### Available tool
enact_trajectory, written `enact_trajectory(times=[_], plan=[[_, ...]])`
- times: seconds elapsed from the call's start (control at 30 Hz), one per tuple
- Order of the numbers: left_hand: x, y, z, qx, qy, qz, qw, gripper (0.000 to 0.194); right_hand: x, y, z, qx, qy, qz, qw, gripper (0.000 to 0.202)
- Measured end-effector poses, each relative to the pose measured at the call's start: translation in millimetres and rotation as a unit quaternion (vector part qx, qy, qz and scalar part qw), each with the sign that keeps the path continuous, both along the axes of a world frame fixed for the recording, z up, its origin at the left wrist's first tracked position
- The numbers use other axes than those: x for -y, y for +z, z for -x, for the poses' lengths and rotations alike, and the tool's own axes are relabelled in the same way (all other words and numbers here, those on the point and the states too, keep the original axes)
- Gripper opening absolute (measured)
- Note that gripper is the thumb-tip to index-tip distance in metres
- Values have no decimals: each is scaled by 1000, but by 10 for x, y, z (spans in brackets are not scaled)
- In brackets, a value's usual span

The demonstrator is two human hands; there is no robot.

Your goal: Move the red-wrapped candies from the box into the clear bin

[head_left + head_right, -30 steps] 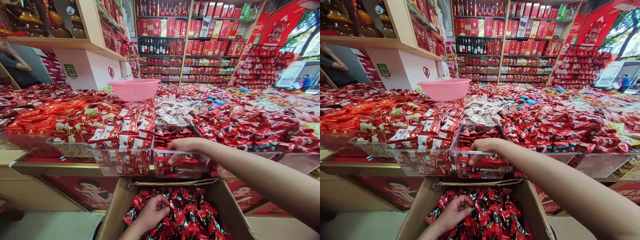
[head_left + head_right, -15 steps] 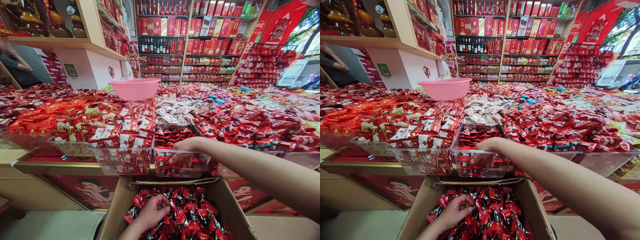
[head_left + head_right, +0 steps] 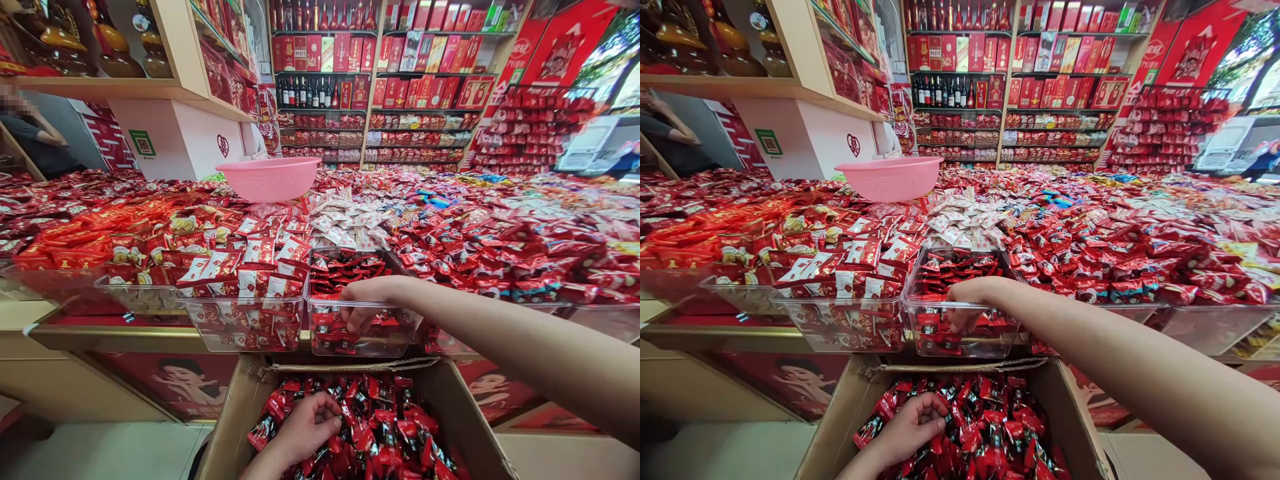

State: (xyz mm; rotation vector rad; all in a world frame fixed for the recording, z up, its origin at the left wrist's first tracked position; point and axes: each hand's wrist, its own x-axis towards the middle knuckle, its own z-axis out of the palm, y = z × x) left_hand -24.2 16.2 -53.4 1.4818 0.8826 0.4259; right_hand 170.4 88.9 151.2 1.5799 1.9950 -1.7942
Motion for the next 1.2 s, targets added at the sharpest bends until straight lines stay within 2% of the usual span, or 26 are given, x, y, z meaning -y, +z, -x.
enact_trajectory(times=[0.13, 0.17, 0.23, 0.27, 0.37, 0.4, 0.43, 0.47, 0.53, 0.57, 0.63, 0.67, 0.73, 0.8, 0.93, 1.03, 1.13, 1.2], plan=[[-22, -34, 3, 9, 7, 10, 1000, 13, -31, -6, 8, 50, 29, -41, 997, 22], [-29, -35, 8, 19, 5, 23, 1000, 13, -48, 14, 11, 72, 28, -83, 994, 19], [-38, -25, 23, 54, 0, 58, 997, 19, -46, 104, 22, 111, 8, -230, 967, 13], [-37, -15, 31, 78, 1, 74, 994, 23, -9, 168, 32, 121, -10, -326, 938, 11], [-13, 31, 47, 148, 1, 112, 983, 28, 322, 322, 88, 87, -70, -582, 805, 13], [1, 50, 46, 164, -2, 123, 979, 30, 499, 310, 118, 62, -79, -627, 773, 14], [15, 70, 41, 177, -6, 134, 975, 32, 690, 245, 152, 42, -80, -647, 757, 13], [29, 91, 31, 187, -7, 144, 972, 33, 881, 121, 189, 26, -76, -644, 761, 12], [53, 131, 1, 202, 8, 152, 967, 33, 1197, -283, 262, 29, -59, -562, 824, 9], [63, 150, -18, 205, 16, 154, 966, 34, 1303, -536, 292, 48, -84, -516, 851, 7], [79, 180, -59, 201, 31, 158, 966, 34, 1398, -1045, 325, 48, -155, -421, 892, 24], [86, 190, -79, 194, 35, 160, 967, 34, 1401, -1263, 328, 26, -189, -368, 910, 23], [96, 196, -112, 182, 49, 156, 970, 32, 1364, -1568, 313, -35, -249, -297, 921, 14], [101, 184, -132, 177, 61, 134, 973, 32, 1326, -1695, 287, -88, -287, -282, 912, 14], [98, 147, -138, 144, 33, 112, 983, 30, 1309, -1680, 248, -156, -352, -276, 881, 20], [93, 156, -141, 130, 57, 124, 982, 23, 1294, -1664, 226, -218, -398, -217, 864, 28], [82, 186, -148, 142, 71, 123, 980, 23, 1273, -1675, 195, -279, -423, -143, 850, 33], [74, 199, -149, 147, 74, 121, 979, 25, 1273, -1676, 176, -296, -434, -121, 842, 34]])
